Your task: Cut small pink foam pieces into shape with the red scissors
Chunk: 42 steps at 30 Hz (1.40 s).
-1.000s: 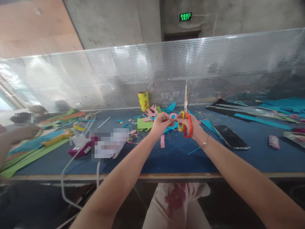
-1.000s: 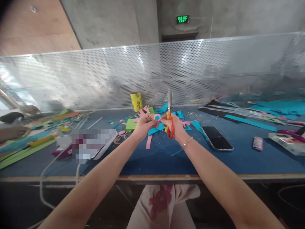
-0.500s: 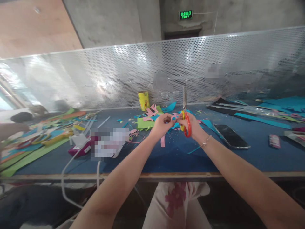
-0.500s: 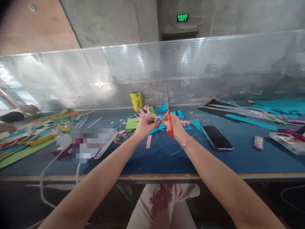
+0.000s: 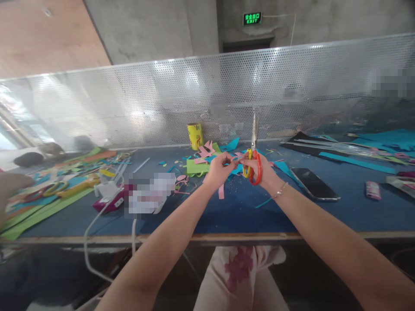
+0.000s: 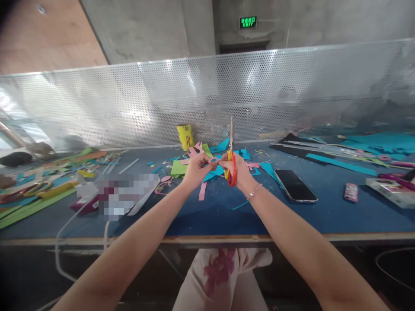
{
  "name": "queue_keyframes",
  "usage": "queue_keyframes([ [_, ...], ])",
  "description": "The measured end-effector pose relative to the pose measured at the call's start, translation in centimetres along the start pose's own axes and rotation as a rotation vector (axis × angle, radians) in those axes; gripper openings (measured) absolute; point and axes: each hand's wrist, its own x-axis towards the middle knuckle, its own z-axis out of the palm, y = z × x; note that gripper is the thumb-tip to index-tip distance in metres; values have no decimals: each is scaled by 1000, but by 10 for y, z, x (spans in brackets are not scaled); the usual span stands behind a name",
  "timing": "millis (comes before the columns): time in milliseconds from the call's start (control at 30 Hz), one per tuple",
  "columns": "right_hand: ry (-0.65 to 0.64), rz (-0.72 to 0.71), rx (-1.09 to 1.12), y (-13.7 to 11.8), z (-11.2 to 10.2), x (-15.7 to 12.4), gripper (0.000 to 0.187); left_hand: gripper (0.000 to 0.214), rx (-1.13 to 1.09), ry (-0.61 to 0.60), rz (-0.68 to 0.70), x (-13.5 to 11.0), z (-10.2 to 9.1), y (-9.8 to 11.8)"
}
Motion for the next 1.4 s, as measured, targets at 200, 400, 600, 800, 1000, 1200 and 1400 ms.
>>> queue_keyframes([
  [200, -17, 56, 14, -5, 1, -4, 35, 17, -155, -17, -134, 1, 2, 6],
  [400, -2, 81, 0, -7, 1, -4, 37, 15, -170, -11, -178, 1, 2, 9],
  [600, -14, 85, 7, -8, 2, -5, 37, 15, -151, -31, -158, 2, 1, 7],
  [800, -4, 79, 25, -6, 1, -4, 36, 14, -150, -56, -124, 2, 0, 5],
  [1000, 10, 111, 28, -6, 1, -2, 39, 16, -123, -62, -120, 2, 0, 5],
  [1200, 14, 95, 81, -7, 0, -2, 38, 15, -126, -64, -112, 2, 1, 5],
  [1400, -14, 129, 155, -3, -3, 1, 33, 16, -111, -57, -111, 2, 1, 2],
])
